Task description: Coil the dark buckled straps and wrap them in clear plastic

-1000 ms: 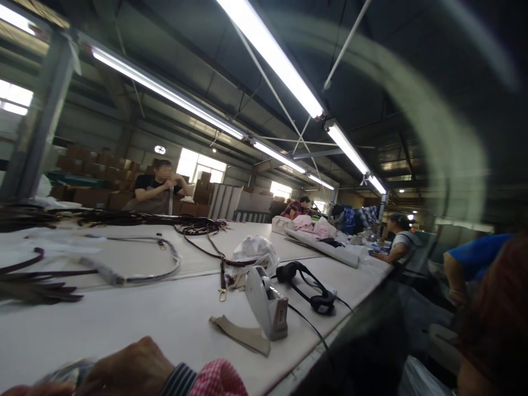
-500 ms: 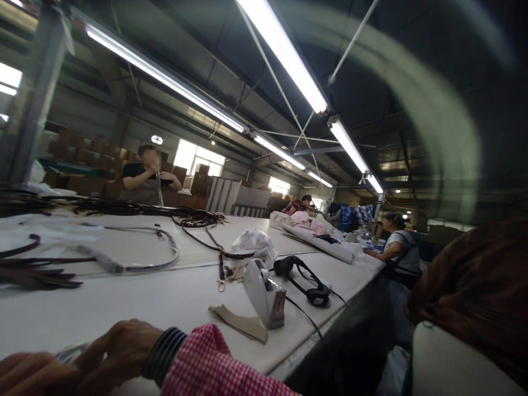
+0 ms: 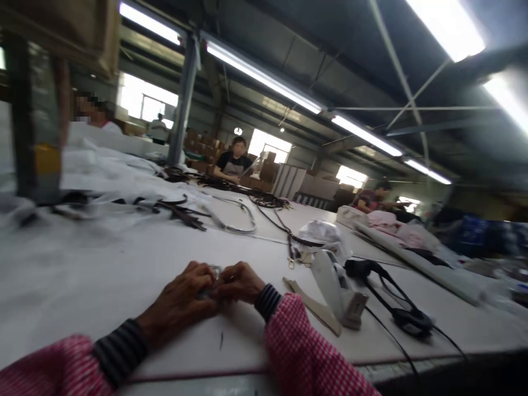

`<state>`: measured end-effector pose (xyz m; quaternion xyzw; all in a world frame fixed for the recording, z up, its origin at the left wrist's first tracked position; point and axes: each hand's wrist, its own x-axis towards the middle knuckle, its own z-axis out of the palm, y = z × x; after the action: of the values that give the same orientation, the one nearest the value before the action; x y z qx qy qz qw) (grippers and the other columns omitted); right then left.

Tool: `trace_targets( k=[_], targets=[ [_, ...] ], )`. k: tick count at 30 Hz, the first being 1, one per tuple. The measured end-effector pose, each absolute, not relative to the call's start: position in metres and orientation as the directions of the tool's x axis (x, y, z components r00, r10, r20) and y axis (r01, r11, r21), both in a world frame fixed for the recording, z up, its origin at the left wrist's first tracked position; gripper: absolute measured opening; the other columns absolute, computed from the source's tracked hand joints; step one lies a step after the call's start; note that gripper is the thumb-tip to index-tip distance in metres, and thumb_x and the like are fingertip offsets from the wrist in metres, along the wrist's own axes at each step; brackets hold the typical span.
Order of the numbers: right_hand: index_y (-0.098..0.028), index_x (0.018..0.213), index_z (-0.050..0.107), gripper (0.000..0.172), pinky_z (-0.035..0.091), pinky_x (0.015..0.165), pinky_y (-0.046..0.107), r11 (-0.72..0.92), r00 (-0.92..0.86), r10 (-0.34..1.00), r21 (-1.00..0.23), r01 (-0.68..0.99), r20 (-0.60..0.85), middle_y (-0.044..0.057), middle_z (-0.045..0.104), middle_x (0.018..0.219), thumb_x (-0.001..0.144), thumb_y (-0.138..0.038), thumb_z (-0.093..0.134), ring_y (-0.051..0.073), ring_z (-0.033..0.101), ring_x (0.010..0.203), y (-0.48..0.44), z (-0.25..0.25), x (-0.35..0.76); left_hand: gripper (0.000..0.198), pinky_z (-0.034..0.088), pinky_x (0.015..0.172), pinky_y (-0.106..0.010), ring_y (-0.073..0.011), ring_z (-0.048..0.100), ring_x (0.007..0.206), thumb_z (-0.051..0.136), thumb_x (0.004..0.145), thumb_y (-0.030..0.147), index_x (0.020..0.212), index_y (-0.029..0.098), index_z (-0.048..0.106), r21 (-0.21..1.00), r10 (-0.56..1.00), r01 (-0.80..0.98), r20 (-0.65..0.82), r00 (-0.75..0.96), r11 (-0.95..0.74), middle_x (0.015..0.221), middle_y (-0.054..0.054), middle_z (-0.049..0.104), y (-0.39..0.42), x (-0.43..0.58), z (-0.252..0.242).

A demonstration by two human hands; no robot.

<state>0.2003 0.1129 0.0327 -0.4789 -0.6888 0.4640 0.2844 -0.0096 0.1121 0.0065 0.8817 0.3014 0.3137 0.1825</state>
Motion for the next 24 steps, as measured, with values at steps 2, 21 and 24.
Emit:
trace_targets(
  k=[2, 21, 24],
  targets=[
    [-0.011, 0.079, 0.075, 0.045, 0.043, 0.045, 0.019, 0.107, -0.477, 0.871, -0.9, 0.422, -0.12, 0.001, 0.066, 0.061, 0.065, -0.052, 0.086, 0.012, 0.06, 0.051, 0.12, 0.042, 0.204, 0.009, 0.045, 0.091, -0.033, -0.0243, 0.054, 0.106, 0.074, 0.082, 0.03, 0.084, 0.021, 0.073, 0.563, 0.658, 0.389, 0.421, 0.624, -0.729, 0.102, -0.003, 0.067, 0.114, -0.008, 0.01],
    [-0.013, 0.081, 0.071, 0.008, 0.049, 0.067, 0.024, 0.494, -0.58, 0.807, -0.409, 0.767, -0.111, 0.007, 0.074, 0.083, 0.083, -0.008, 0.065, 0.02, 0.072, 0.079, 0.101, 0.075, 0.178, 0.014, 0.043, 0.095, -0.035, -0.0275, 0.051, 0.111, 0.07, 0.089, 0.031, 0.094, 0.022, 0.079, 0.563, 0.613, 0.38, 0.307, 0.728, -0.734, 0.102, -0.005, 0.069, 0.12, -0.017, 0.019],
    [-0.019, 0.105, 0.072, 0.021, 0.048, 0.078, 0.029, 0.572, -0.581, 0.813, -0.251, 0.781, 0.046, 0.011, 0.072, 0.118, 0.091, -0.011, 0.058, 0.023, 0.069, 0.1, 0.082, 0.061, 0.175, 0.019, 0.042, 0.099, -0.038, -0.0277, 0.05, 0.112, 0.067, 0.092, 0.033, 0.105, 0.025, 0.078, 0.551, 0.603, 0.378, 0.31, 0.735, -0.744, 0.105, -0.005, 0.069, 0.12, -0.019, 0.018]
  ],
)
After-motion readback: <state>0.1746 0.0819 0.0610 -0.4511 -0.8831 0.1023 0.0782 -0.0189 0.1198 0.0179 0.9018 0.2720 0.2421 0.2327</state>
